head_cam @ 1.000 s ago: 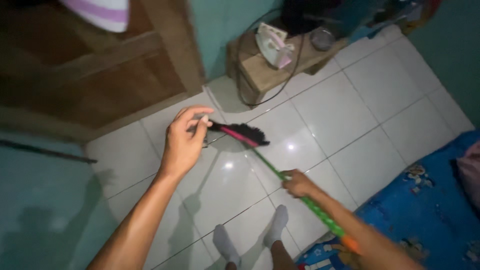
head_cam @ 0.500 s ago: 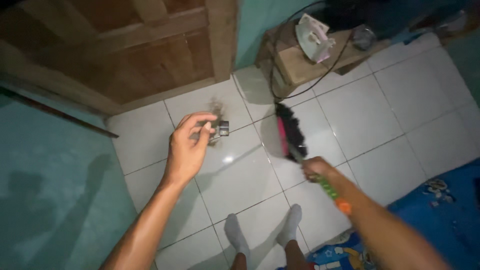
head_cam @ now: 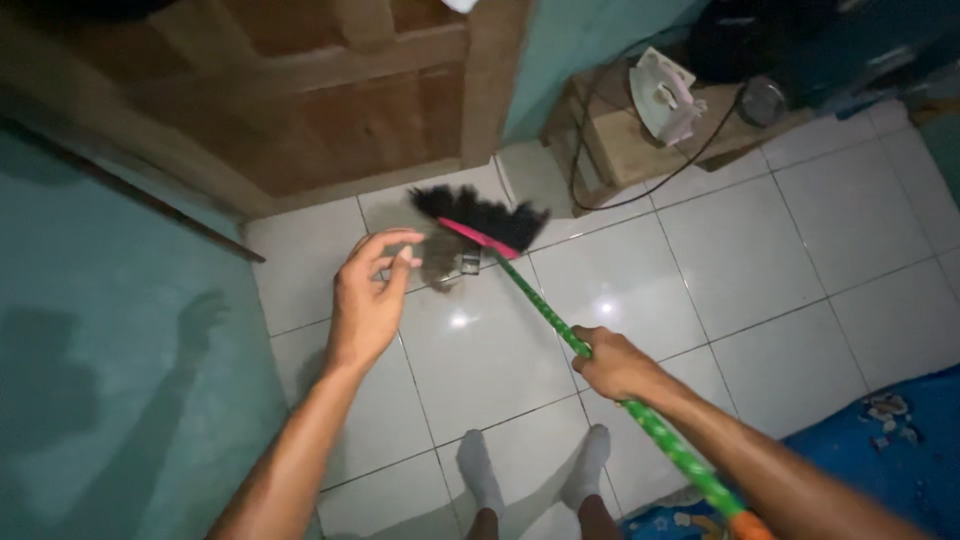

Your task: The person sweeps the floor in a small room using a broom and a dustpan.

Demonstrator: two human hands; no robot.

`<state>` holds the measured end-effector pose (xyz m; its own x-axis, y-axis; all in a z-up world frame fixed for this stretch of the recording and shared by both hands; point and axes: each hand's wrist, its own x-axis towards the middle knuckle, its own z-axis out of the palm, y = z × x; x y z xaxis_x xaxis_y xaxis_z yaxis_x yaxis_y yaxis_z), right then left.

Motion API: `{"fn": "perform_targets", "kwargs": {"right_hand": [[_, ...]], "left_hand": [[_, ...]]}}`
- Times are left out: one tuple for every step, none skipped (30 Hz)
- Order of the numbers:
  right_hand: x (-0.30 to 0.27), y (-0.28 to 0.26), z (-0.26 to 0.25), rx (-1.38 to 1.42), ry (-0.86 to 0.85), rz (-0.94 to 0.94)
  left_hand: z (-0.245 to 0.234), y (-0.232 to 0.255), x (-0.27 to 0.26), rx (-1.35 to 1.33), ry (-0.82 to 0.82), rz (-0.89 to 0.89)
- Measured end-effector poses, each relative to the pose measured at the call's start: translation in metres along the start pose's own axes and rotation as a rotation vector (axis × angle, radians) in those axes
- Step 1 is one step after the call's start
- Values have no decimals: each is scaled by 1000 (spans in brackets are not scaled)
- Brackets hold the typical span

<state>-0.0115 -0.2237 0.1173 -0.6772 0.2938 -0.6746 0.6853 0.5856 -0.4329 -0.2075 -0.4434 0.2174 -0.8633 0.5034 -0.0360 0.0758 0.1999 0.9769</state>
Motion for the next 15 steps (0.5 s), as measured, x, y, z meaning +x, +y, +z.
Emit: {"fn": "perform_targets", "kwargs": {"right_hand": [[-11,-15,-14,79,-75,57],[-19,-28,-26,191,-149,78],[-25,-40,-35,305,-222,105],[-23,-49,-43,406,-288,110],[-16,-55,-46,614,-401,46],[-2,-59,-42,613,-408,43],[18,-63,-33,849,-523,49],[40,-63,-17,1087,-640,57],[68,-66,5,1291,-871,123],[97,-67,29,1487,-1110,195],[126,-68,55,1547,-1137,245],[153,-72,80,1607,-1165,298],[179,-71,100,1603,-1178,303],[201,-70,120,1704,-1064,343],[221,-67,136,1799,-945,384]], "left_hand": [[-1,0,2,-2,6,0],[-3,0,4,7,17,-20],[-4,-1,6,15,28,-41],[-6,-2,7,14,35,-43],[-9,-4,9,-5,37,-21],[-12,-6,9,-21,38,0],[-15,-9,9,-17,43,-3],[-18,-13,8,-27,60,12],[-20,-18,8,-38,77,28],[-23,-23,7,-31,84,21],[-26,-29,5,-23,93,11],[-29,-35,4,-16,103,0],[-32,-40,3,-9,110,-7],[-36,-45,0,27,104,-16],[-38,-50,-2,63,96,-25]]}}
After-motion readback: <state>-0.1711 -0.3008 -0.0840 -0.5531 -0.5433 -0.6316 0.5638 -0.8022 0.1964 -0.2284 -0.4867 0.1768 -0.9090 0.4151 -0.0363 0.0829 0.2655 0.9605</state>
